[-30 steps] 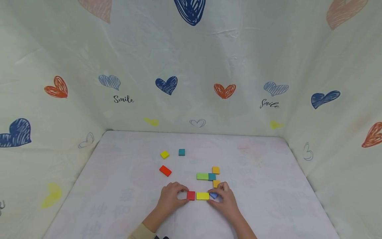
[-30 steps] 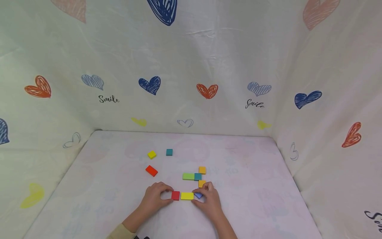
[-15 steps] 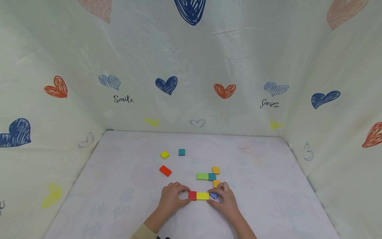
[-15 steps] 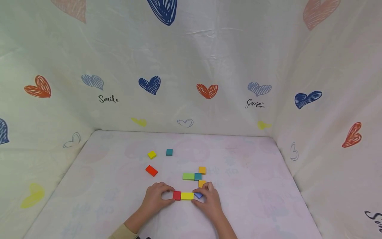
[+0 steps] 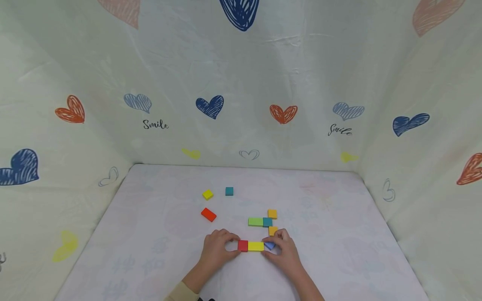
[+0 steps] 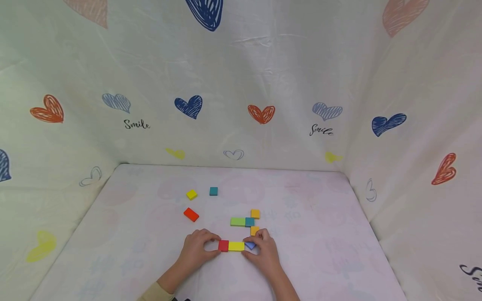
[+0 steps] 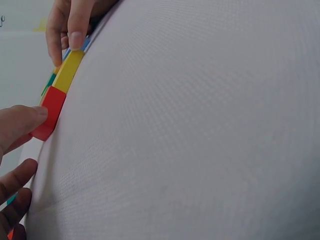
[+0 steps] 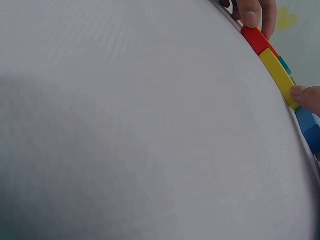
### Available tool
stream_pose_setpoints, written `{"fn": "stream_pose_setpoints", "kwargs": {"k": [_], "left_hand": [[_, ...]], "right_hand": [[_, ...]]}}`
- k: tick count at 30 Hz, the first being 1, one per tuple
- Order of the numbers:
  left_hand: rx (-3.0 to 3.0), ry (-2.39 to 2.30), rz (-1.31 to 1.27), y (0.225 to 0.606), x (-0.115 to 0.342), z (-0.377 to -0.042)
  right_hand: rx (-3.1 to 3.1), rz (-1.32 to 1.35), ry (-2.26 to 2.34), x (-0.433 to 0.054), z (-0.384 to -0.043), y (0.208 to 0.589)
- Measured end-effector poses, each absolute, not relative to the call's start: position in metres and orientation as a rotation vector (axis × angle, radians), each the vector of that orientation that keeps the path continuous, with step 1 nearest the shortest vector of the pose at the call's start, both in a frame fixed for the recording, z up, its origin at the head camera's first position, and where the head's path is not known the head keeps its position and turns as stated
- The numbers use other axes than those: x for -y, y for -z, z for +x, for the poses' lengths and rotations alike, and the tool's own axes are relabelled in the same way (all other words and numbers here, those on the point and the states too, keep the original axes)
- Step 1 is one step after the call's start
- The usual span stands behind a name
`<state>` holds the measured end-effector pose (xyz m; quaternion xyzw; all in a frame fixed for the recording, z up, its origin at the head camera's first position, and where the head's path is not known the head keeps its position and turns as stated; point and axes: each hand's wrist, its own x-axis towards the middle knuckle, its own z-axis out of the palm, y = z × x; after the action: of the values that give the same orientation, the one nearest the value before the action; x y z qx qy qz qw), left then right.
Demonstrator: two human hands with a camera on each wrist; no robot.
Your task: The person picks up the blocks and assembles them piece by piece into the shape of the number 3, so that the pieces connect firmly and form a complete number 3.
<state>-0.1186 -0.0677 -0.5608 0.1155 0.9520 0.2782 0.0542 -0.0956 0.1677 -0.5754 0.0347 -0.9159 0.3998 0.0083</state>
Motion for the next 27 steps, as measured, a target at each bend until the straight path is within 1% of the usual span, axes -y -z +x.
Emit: {"fn": "stream_pose_setpoints", "kwargs": {"k": [27], "left_hand": [[-2.872, -0.854, 0.353, 0.5615, 0.0684, -0.1191]], "right_hand": [[2.765, 0.119, -1.394, -0.1731, -0.0955, 0.5843]]}}
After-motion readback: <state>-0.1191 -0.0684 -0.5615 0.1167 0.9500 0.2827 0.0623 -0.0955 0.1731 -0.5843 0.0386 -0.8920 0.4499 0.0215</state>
